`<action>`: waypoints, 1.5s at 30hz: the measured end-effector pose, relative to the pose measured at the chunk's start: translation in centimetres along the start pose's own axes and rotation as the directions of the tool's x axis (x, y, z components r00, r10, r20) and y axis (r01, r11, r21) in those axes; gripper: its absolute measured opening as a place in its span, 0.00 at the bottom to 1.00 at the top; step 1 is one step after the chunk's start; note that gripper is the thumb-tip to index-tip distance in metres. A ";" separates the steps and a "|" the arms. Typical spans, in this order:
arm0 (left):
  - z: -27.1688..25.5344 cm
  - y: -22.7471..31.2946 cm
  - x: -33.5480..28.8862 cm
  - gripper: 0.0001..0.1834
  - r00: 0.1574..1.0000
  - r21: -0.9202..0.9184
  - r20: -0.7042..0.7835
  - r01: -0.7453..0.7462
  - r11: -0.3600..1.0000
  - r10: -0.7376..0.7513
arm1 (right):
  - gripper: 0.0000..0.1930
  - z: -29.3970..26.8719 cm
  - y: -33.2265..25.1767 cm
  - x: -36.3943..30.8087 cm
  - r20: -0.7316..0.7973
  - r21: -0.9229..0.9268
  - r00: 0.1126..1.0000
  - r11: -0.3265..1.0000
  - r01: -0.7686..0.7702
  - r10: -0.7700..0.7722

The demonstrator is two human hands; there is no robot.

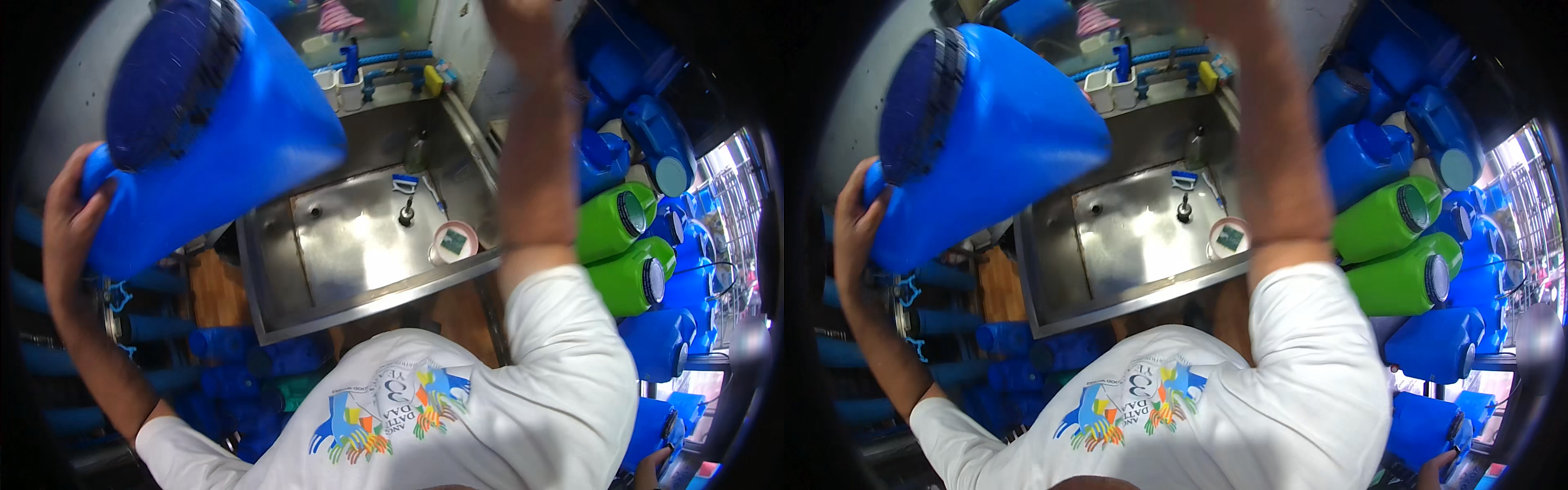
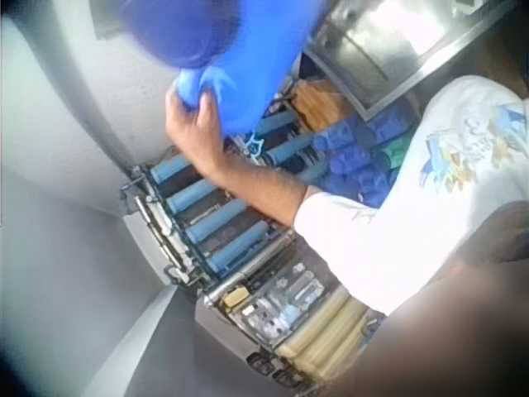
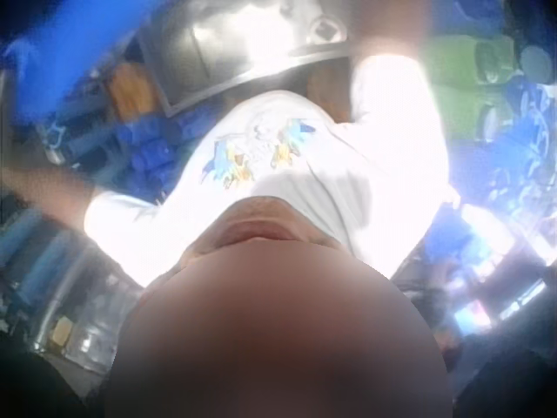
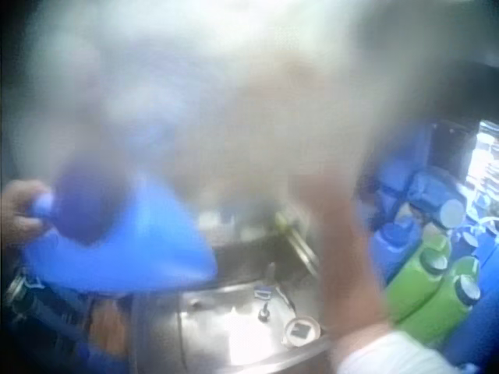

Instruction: The person washes a blue plastic jerrycan in a stainless steel sink. They rinse the jerrycan under running water, scrub the exterior and interior with a brush and sponge, and rinse again. The jerrycan is handled one at a time and placed back on the counter after cleaning.

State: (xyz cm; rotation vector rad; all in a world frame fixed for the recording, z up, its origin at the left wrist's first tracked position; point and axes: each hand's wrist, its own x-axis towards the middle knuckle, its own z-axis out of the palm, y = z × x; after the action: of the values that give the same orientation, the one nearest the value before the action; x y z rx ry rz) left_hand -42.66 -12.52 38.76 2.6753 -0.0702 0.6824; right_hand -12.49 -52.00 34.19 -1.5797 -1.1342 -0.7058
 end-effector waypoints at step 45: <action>44.1 -8.7 -5.7 0.19 0.909 -0.346 0.402 0.041 0.937 0.108 | 0.50 -1.1 3.1 -32.3 -0.076 -0.529 0.806 0.662 -0.531 0.587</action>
State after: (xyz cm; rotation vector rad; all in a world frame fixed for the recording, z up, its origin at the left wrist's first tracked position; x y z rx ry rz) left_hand -26.54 -21.11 -2.73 2.4264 -0.3209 0.0788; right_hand -21.96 -63.49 5.33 -2.3204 -0.4481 -0.5319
